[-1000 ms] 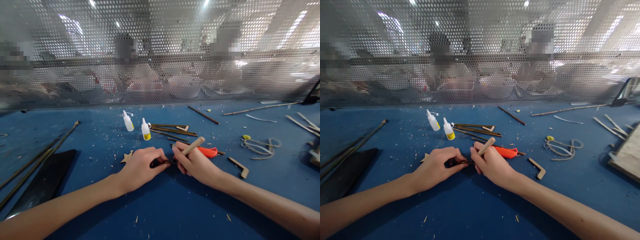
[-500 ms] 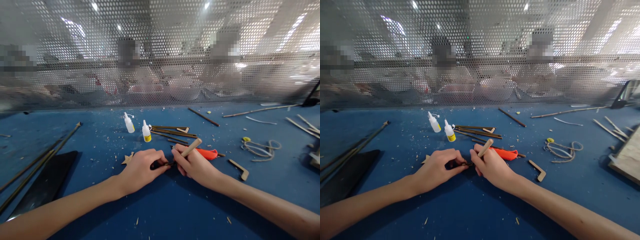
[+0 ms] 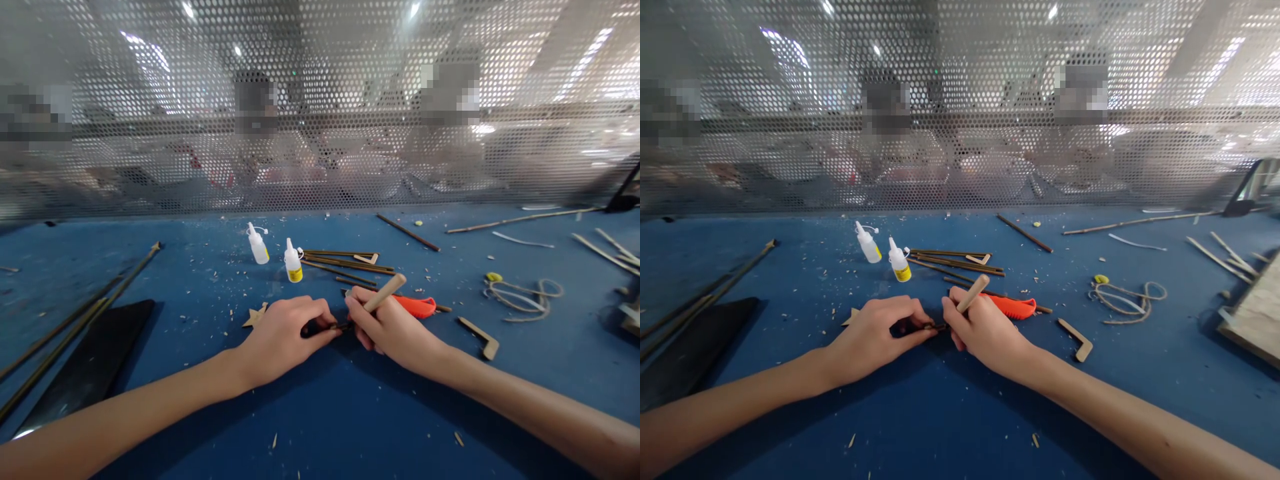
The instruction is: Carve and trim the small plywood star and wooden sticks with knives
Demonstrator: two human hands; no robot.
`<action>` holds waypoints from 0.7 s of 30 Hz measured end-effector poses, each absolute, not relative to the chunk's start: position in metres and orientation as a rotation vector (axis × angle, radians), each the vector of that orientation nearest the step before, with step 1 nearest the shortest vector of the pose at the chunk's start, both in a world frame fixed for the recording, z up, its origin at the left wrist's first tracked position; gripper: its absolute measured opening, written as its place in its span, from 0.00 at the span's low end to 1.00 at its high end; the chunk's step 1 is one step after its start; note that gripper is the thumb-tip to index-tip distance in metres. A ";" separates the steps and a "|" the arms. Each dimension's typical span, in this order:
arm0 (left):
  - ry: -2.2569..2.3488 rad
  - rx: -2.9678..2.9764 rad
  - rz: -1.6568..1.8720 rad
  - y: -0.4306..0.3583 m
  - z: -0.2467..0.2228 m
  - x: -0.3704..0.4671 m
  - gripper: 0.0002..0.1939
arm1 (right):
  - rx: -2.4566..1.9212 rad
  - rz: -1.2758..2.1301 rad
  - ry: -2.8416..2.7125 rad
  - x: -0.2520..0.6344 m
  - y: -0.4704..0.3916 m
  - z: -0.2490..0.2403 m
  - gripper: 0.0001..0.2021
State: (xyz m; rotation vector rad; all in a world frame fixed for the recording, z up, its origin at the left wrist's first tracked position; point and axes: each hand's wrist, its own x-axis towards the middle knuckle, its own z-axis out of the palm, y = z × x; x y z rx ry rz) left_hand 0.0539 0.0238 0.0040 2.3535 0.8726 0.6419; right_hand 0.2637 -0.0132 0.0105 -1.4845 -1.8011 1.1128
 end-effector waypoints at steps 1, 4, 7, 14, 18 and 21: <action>0.869 2.353 0.639 0.024 0.004 0.054 0.05 | -1.495 1.105 -1.818 0.264 -0.013 0.011 0.17; 0.879 2.354 0.640 0.025 0.004 0.054 0.05 | -1.494 1.083 -1.801 0.263 -0.013 0.011 0.18; 0.882 2.355 0.647 0.025 0.003 0.054 0.05 | -1.478 1.082 -1.788 0.263 -0.013 0.010 0.17; 0.887 2.347 0.647 0.024 0.003 0.053 0.05 | -1.450 1.025 -1.816 0.263 -0.014 0.009 0.17; 0.890 2.339 0.651 0.024 0.002 0.054 0.04 | -1.457 1.013 -1.865 0.263 -0.014 0.008 0.18; 0.888 2.337 0.645 0.024 0.002 0.054 0.03 | -1.458 1.019 -1.831 0.263 -0.014 0.008 0.18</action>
